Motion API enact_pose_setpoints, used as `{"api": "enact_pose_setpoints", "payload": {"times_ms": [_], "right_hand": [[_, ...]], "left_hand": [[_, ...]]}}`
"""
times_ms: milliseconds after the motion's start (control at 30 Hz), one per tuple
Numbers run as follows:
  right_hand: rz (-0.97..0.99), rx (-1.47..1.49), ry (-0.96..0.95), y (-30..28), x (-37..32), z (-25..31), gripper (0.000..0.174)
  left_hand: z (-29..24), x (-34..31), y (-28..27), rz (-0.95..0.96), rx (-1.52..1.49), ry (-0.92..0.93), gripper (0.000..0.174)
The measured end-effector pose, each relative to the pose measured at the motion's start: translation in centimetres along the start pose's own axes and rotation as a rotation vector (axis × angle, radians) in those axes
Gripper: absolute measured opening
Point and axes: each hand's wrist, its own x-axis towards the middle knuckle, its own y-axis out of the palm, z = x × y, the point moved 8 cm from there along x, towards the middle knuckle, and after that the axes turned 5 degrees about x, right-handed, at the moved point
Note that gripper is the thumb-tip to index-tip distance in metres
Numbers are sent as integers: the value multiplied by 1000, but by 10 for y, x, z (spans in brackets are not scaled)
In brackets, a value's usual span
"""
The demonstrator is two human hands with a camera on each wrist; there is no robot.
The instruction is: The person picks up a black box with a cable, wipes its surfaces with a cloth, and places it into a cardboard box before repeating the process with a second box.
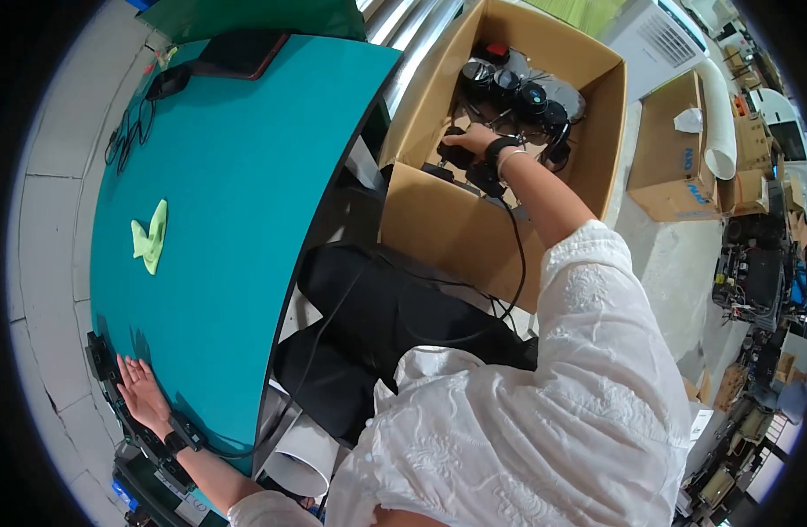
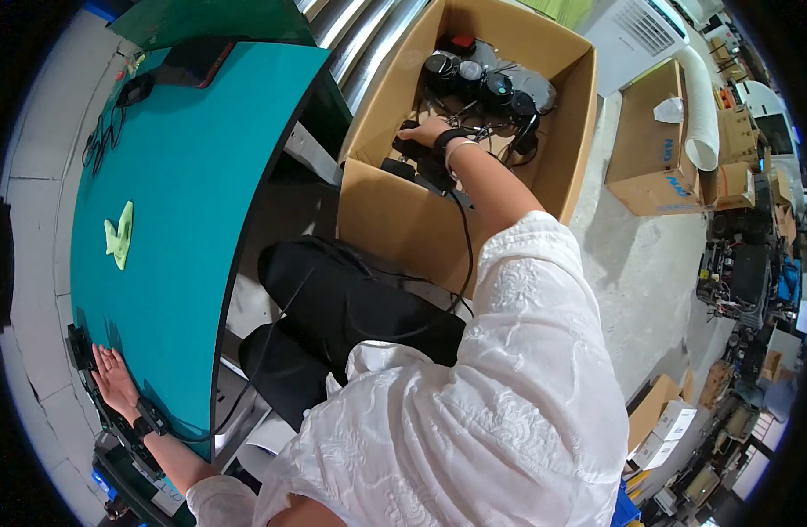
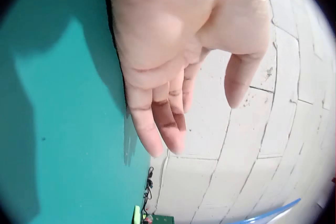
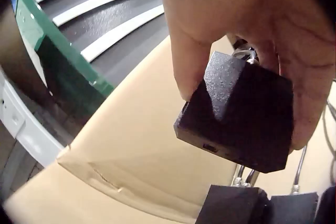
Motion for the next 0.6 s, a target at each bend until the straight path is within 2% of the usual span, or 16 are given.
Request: {"api": "enact_pose_setpoints", "payload": {"times_ms": [33,67,100,200,300,367,400,467,600], "right_hand": [[14,-56,-28,14,16,-1,65],[107,-191,-24,26,7,8,81],[135,-372,-72,35,0,25,82],[222,-385,-39,56,7,24,82],[291,-493,-16,64,7,23,79],[368,-539,-137,75,0,28,71],[371,-539,-137,76,3,28,71],[502,-703,-227,86,1,26,57],[502,-856,-298,84,-12,28,47]], "left_hand": [[-1,-1,0,-2,-31,-1,63],[-1,-1,-1,-6,-22,-2,63],[0,-1,1,19,-66,-20,64],[1,0,6,54,-128,-45,66],[2,-1,9,60,-159,-55,67],[2,-1,9,49,-164,-56,67],[2,-1,9,55,-175,-64,67],[3,-2,11,59,-186,-71,67],[4,-1,9,42,-210,-67,66]]}}
